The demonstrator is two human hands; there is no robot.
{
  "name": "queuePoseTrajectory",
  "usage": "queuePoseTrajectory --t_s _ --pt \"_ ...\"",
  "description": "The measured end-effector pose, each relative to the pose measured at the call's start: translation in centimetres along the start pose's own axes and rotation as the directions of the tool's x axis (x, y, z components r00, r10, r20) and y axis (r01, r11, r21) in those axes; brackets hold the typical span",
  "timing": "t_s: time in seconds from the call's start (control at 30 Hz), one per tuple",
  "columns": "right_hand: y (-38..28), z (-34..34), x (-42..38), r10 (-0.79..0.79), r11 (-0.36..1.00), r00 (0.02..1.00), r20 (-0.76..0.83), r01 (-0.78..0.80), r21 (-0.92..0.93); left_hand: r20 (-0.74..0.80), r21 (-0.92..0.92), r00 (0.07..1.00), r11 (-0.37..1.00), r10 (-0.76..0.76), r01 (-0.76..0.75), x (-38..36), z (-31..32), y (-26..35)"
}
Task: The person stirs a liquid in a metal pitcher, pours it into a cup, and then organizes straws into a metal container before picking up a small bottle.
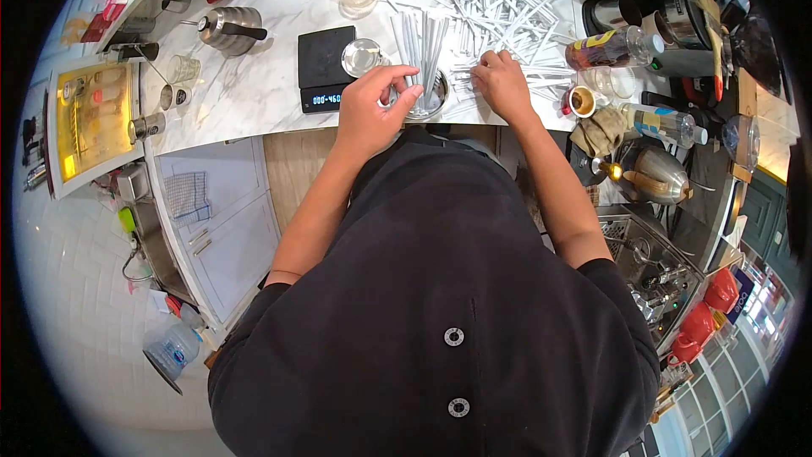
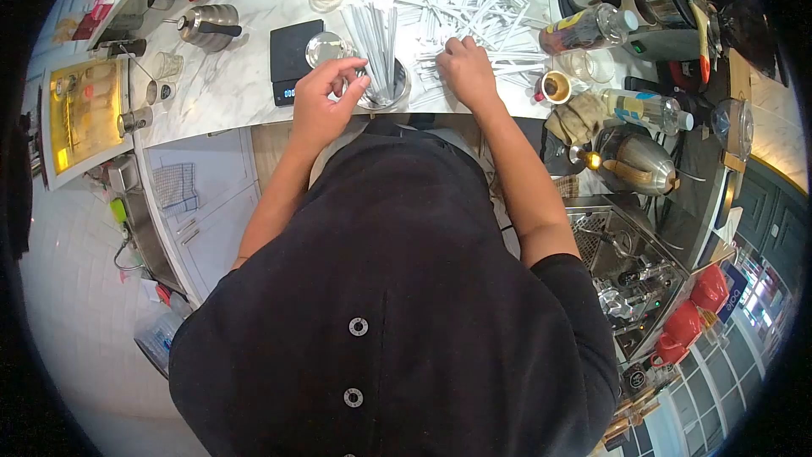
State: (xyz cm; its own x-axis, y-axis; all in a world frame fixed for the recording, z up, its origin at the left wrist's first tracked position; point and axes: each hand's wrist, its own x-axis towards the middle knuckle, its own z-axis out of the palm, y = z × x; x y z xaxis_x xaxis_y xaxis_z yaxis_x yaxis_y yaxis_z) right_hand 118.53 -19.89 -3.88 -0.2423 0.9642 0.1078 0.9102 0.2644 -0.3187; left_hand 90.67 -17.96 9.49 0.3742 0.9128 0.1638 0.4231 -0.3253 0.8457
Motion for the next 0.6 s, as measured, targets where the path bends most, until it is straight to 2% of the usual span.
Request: queuePoseTrajectory --t_s 0.1,0.17,0.23,0.3,0.37,0.43,0.47,0.53,0.6 --pt "0.1 0.0 0.2 -0.002 1.000 1.000 -0.012 0.002 0.019 0.007 0.005 1.000 1.000 -0.018 0.018 -0.1 -0.1 0.0" --pt "0.0 -0.4 0.3 -0.008 0.999 1.000 -0.027 0.009 0.049 0.011 0.029 1.000 0.999 0.029 -0.029 -0.1 -0.1 0.0" --pt "-0.5 -1.9 0.8 0.036 0.977 0.983 -0.183 0.003 0.212 0.022 0.014 0.999 0.999 0.036 -0.036 0.0 0.0 0.5" --pt "-0.9 -4.2 1.2 0.151 0.942 0.948 -0.279 -0.052 0.332 0.034 -0.001 0.999 0.999 0.040 -0.040 0.2 0.4 1.1" --pt "-0.3 -6.0 1.7 0.224 0.919 0.882 -0.415 -0.049 0.392 0.099 -0.022 0.989 0.994 0.107 -0.105 0.6 1.1 1.8" --pt "-0.3 -8.3 2.0 0.391 0.815 0.841 -0.373 -0.129 0.565 0.109 -0.029 0.981 0.986 0.163 -0.161 1.5 2.3 2.0" --pt "-0.5 -9.4 2.2 0.425 0.787 0.838 -0.342 -0.155 0.598 0.127 -0.020 0.974 0.982 0.190 -0.189 2.0 2.8 2.4" --pt "-0.2 -8.9 2.3 0.448 0.741 0.837 -0.314 -0.151 0.654 0.154 -0.019 0.962 0.974 0.226 -0.226 2.8 3.7 2.9" --pt "0.0 -8.4 2.6 0.442 0.667 0.850 -0.286 -0.098 0.738 0.154 0.007 0.973 0.985 0.169 -0.172 3.7 4.4 3.3"
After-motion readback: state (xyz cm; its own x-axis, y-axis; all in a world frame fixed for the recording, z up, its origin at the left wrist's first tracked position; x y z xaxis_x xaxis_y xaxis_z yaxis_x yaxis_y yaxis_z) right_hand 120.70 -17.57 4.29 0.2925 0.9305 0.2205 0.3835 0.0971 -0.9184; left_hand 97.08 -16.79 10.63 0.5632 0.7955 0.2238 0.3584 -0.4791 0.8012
